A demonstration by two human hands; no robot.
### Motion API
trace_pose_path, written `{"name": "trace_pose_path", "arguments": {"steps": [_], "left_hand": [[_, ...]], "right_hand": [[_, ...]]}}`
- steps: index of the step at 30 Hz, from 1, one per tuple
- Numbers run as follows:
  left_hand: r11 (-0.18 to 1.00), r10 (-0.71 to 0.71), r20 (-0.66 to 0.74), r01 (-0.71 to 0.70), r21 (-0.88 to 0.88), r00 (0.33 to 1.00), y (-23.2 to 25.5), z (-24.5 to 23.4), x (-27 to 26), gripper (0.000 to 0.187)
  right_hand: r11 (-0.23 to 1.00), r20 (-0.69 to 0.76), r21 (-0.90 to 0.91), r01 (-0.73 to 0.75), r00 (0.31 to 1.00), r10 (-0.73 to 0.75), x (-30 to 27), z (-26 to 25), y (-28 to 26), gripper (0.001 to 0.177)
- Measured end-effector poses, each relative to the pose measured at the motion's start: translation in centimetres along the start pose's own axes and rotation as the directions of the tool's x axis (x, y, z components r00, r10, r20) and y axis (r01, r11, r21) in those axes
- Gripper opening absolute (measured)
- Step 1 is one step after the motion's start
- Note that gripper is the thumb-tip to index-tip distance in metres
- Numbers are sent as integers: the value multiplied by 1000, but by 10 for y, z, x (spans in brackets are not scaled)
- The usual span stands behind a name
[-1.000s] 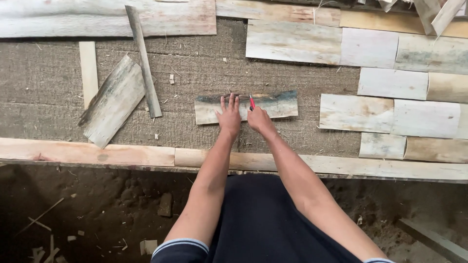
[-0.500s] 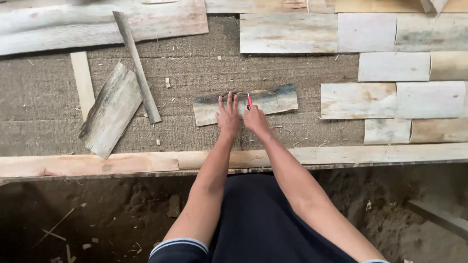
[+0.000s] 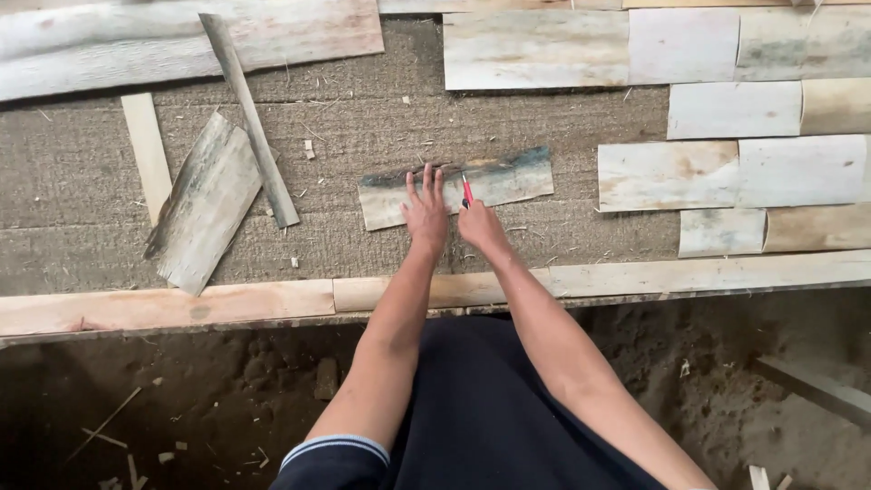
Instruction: Cutting and sizing pieces of wood veneer using a utility knife on a workshop surface.
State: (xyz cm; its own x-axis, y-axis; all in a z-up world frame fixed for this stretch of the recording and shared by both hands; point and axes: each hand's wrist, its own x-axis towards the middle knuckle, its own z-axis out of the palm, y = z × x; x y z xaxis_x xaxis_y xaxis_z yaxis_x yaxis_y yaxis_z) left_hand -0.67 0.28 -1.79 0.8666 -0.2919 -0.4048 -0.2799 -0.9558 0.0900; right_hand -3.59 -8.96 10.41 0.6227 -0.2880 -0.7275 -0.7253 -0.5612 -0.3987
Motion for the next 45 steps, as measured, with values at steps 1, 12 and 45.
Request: {"name": "trace_pose_path", "arguments": {"steps": [1,12,45], "left_hand": [[1000,-1,1,1,1,1000,0,1,2,88],[1000,-10,3,10,-13,1000,2,-1,-1,86],[999,-24,-2,24,26,1000,3,-2,-3,86]], "right_hand": [[1000,1,0,1,1000,-1,5,2,3,50],[999,-2,-46,-12,1000,12,-2,2,0,50],[999,36,30,-18,999,17,-19,14,46,49]]}}
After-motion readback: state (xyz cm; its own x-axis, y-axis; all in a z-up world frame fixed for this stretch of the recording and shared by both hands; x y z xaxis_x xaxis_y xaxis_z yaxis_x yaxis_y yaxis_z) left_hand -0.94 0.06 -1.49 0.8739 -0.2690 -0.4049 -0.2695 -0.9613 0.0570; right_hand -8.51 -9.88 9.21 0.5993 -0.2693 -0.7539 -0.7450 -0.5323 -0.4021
